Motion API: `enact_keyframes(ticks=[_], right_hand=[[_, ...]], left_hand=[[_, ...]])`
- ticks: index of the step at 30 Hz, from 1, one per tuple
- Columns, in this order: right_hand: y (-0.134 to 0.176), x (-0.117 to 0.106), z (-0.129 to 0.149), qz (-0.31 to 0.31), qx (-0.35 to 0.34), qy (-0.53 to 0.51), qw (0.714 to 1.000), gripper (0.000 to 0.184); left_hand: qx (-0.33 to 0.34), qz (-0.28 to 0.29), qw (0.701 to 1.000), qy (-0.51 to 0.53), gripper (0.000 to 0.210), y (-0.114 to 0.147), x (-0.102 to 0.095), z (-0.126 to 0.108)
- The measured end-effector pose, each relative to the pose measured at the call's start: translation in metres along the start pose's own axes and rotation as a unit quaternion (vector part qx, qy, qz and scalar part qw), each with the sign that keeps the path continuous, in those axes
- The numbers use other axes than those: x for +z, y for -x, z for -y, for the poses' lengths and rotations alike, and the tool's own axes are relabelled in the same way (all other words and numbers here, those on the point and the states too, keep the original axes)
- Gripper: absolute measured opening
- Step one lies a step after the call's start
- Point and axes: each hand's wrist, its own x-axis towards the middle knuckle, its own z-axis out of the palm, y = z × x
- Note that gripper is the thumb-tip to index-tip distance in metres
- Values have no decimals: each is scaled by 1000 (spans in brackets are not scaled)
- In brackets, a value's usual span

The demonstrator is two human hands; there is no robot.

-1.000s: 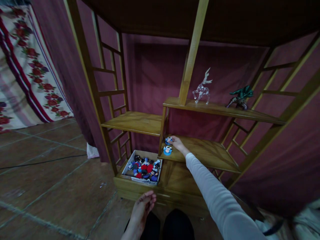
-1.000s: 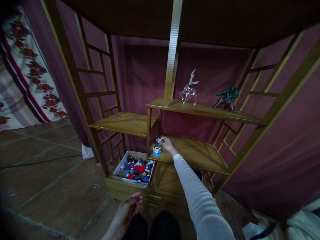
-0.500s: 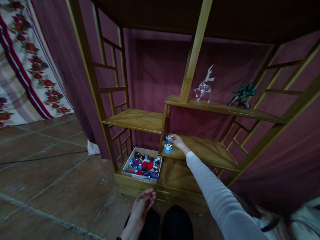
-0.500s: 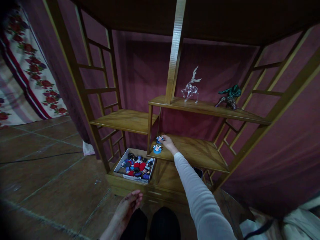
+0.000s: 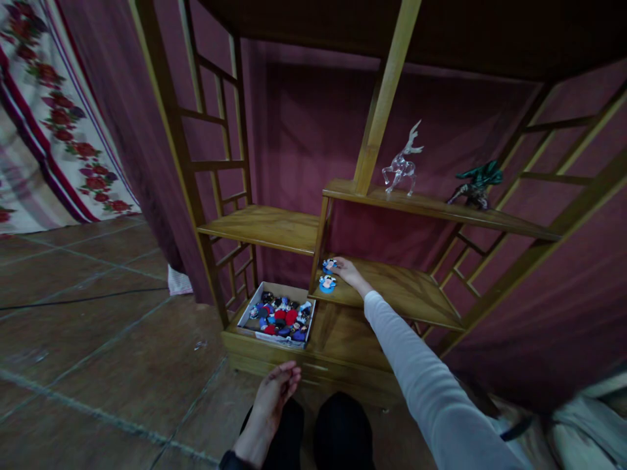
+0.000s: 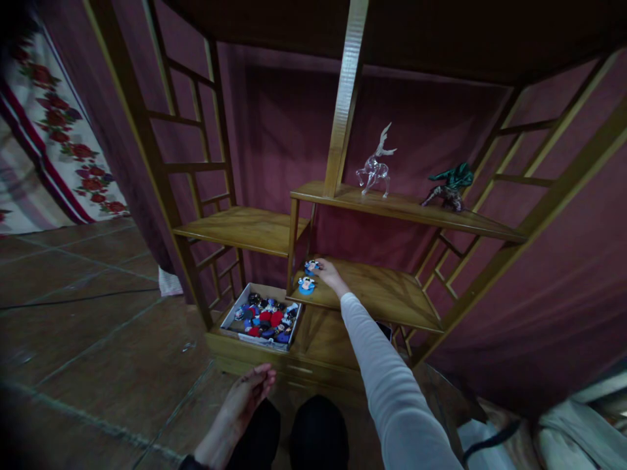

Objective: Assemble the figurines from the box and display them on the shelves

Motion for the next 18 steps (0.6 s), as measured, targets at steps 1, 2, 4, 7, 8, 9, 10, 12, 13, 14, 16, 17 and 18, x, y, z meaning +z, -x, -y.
enact_keyframes(ticks=[1,2,4,7,8,9,10,12,13,14,16,17,18], right_hand=[[1,-1,2,-10,-3,-2,1000,28],[3,-4,5,-21,-6,-1,1000,28],[11,-10,10,-62,-22,7,998,29],[43,-17,17,-166,-69,36,983,29],[61,-16,18,-193,-80,44,977,29],[81,-13,18,-207,-83,55,973,28],[103,-7,16,-212,-79,66,972,27],[147,12,8,-194,-54,82,976,24],[167,24,1,-164,-30,87,982,22],[184,37,-7,-111,1,91,990,21],[206,62,-27,-14,45,87,995,19],[210,73,-38,6,59,86,995,20],[210,83,-50,19,68,89,993,20]], left_hand=[[1,-1,1000,-1,21,-1,0,-1],[2,-3,1000,-2,21,-1,0,-2],[6,-7,1000,-3,21,-5,-1,-5],[12,-20,1000,5,20,-14,-4,-12],[14,-27,999,10,20,-18,-6,-16],[18,-38,999,17,20,-22,-7,-19],[23,-49,998,25,21,-28,-9,-23],[45,-72,995,48,21,-40,-13,-31],[60,-81,993,63,21,-47,-15,-35],[76,-92,990,81,20,-54,-18,-39],[98,-116,982,111,20,-69,-22,-46],[105,-130,978,125,20,-77,-24,-49],[112,-143,974,138,20,-84,-26,-53]])
